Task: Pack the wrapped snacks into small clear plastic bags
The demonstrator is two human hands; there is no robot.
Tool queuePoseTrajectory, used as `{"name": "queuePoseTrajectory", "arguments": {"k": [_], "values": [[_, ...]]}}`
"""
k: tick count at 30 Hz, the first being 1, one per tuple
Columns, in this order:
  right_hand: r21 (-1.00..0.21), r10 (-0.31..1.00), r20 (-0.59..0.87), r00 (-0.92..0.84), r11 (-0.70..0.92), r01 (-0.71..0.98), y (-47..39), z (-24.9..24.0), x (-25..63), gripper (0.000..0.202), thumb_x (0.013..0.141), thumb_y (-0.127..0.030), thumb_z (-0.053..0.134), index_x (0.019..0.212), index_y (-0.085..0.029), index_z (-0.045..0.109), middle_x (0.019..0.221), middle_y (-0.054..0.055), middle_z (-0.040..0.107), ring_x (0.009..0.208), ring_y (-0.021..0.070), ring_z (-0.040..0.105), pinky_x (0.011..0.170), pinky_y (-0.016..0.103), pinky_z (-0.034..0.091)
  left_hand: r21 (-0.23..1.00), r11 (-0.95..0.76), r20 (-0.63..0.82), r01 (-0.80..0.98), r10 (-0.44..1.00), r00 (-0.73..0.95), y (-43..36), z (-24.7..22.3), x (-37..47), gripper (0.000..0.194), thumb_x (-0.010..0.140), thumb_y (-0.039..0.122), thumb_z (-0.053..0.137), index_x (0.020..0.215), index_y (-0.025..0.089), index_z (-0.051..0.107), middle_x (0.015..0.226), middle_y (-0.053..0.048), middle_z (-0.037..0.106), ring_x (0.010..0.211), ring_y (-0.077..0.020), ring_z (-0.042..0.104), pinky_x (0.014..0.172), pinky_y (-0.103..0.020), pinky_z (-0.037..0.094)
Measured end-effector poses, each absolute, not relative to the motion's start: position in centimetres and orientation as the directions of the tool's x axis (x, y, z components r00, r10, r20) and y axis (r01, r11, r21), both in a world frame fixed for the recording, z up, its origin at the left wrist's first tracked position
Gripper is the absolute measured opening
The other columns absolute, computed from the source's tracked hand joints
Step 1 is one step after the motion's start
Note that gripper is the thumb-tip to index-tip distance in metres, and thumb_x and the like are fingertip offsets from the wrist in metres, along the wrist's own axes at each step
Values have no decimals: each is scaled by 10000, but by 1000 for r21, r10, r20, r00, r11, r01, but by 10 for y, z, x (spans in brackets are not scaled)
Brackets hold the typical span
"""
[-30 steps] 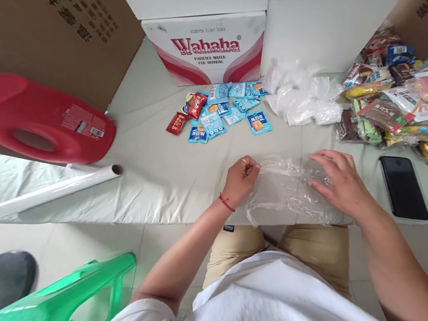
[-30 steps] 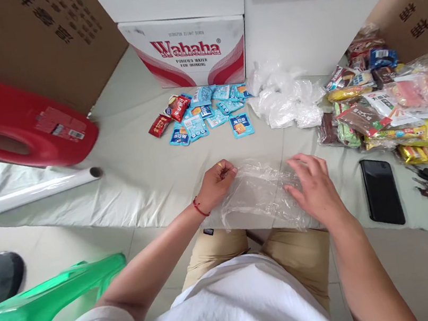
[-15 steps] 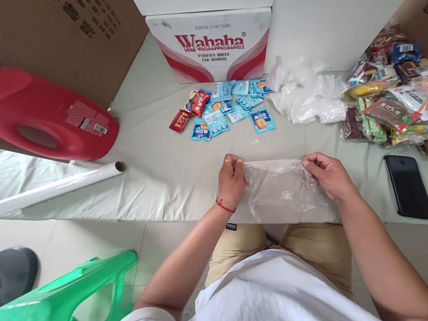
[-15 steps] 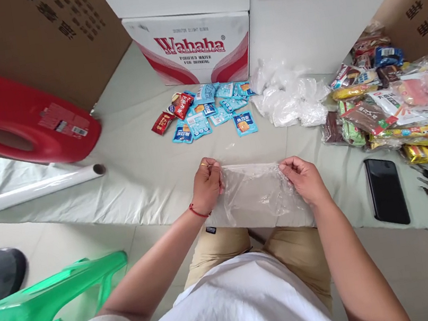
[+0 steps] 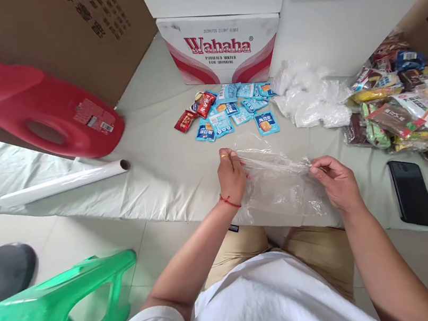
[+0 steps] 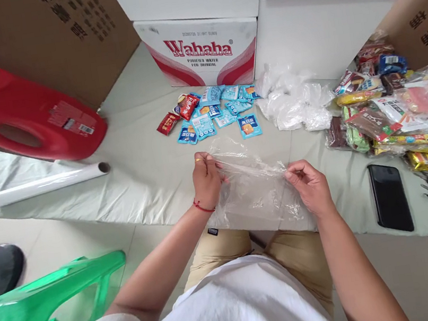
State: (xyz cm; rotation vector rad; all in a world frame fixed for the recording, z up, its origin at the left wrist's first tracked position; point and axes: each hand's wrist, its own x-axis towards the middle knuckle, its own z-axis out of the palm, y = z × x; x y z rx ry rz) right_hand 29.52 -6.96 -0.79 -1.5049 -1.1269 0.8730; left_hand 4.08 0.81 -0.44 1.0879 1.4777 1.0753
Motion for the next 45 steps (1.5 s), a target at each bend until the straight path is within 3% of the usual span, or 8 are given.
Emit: {"name": "queuePoseTrajectory", "arguments": {"k": [7,12,23,28,33,37,41,45], "values": [[-995,854,-42,519,-83,55,-54,-10,302,423,766,-557,815,904,-230,585,761,-17,615,626,120,516,582,258,427,924,82,-25,374,988,-154,12,-21,30,172,1093,390,319,988,265,371,667,66,449,541,-138,478,602,-272,370],[-954,839,52,541,-118,275,-21,-14,314,352,822,-534,718,904,-227,567,710,-23,606,547,115,461,527,268,367,848,47,43,528,987,-158,23,-17,28,124,1075,344,374,979,265,381,688,40,501,627,-190,563,656,-301,343],[-654,898,239,369,-132,745,66,-8,344,148,876,-352,623,917,-210,629,822,39,674,742,192,595,802,365,482,803,-10,75,596,994,-84,50,-24,36,266,955,225,554,1210,226,476,709,34,593,704,-230,643,676,-304,378],[-421,855,505,118,125,898,18,26,290,239,994,-358,558,1167,-216,640,1112,125,649,1017,279,585,988,472,449,795,17,85,607,987,-139,50,-27,40,329,955,224,556,1265,204,447,780,9,628,759,-235,665,681,-310,408],[-278,860,350,-371,474,836,-53,15,206,467,957,-445,692,1356,-218,605,1233,139,658,1088,316,544,914,465,448,815,19,78,579,987,-142,49,-24,40,345,934,223,585,1257,215,465,786,12,627,766,-228,665,707,-309,426],[-254,829,427,-362,494,832,-74,-12,189,177,973,-180,654,1122,-257,710,971,66,705,940,251,546,837,415,410,839,34,60,543,986,-156,51,-23,37,294,918,227,599,1199,216,515,749,24,599,730,-213,633,708,-304,419],[-293,785,517,-342,538,791,-94,-19,202,285,928,-66,676,1116,-276,714,916,37,713,907,224,548,841,393,416,866,58,32,497,985,-171,56,-26,33,53,943,277,578,964,229,571,740,13,606,695,-188,596,696,-296,404],[-283,778,492,-390,567,774,-120,-19,214,358,911,-38,675,1163,-288,717,925,35,727,879,225,574,827,398,463,888,80,12,452,980,-198,60,-30,32,124,955,297,562,851,235,536,688,26,580,661,-174,566,663,-279,380]]}}
